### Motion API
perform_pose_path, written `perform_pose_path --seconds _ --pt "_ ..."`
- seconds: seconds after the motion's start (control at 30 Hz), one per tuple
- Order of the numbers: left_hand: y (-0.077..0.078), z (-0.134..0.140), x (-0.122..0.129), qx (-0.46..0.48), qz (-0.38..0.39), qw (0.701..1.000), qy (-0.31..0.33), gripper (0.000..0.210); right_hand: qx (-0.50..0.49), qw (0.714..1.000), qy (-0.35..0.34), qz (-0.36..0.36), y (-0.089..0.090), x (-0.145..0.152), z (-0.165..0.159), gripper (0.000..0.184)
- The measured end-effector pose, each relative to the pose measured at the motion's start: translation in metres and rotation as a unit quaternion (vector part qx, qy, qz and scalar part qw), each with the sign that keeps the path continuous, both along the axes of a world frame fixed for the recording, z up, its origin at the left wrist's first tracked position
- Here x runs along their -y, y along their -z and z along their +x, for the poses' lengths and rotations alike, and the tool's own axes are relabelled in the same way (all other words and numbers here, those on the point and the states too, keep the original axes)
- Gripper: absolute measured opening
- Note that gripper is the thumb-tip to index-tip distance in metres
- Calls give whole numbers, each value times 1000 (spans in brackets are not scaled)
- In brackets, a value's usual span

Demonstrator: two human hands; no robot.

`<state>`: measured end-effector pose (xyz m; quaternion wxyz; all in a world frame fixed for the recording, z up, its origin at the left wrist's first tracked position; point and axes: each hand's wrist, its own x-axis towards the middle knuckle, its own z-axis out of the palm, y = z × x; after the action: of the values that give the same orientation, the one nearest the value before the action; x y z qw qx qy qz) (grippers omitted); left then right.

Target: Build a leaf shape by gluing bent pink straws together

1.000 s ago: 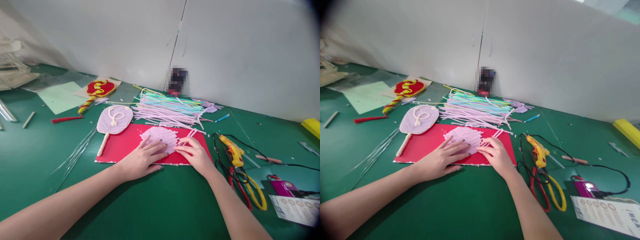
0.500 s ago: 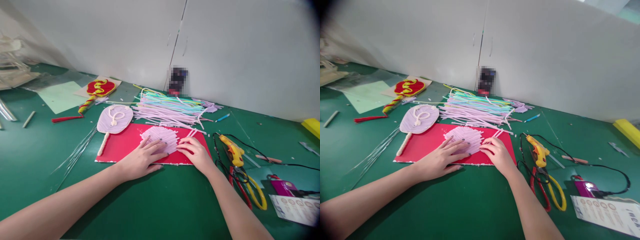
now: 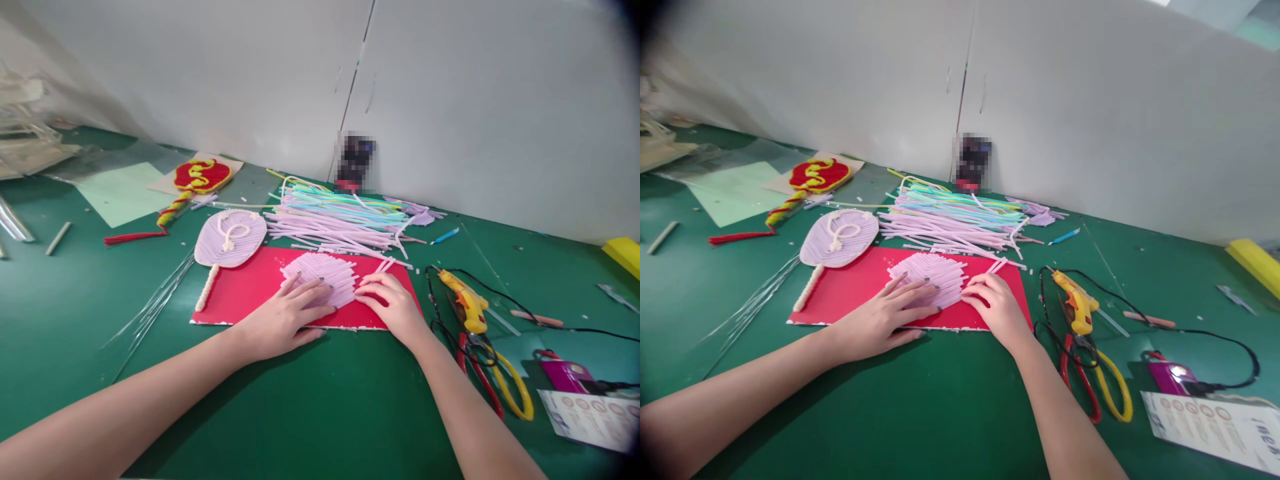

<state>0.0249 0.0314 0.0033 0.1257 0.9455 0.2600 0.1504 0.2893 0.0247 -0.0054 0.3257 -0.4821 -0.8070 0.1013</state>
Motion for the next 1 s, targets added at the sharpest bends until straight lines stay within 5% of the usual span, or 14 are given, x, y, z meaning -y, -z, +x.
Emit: perform_pose_path --seconds 1.0 --pt "-2 1 0 -3 -26 998 54 50 4 1000 -11 17 -4 -1 -6 13"
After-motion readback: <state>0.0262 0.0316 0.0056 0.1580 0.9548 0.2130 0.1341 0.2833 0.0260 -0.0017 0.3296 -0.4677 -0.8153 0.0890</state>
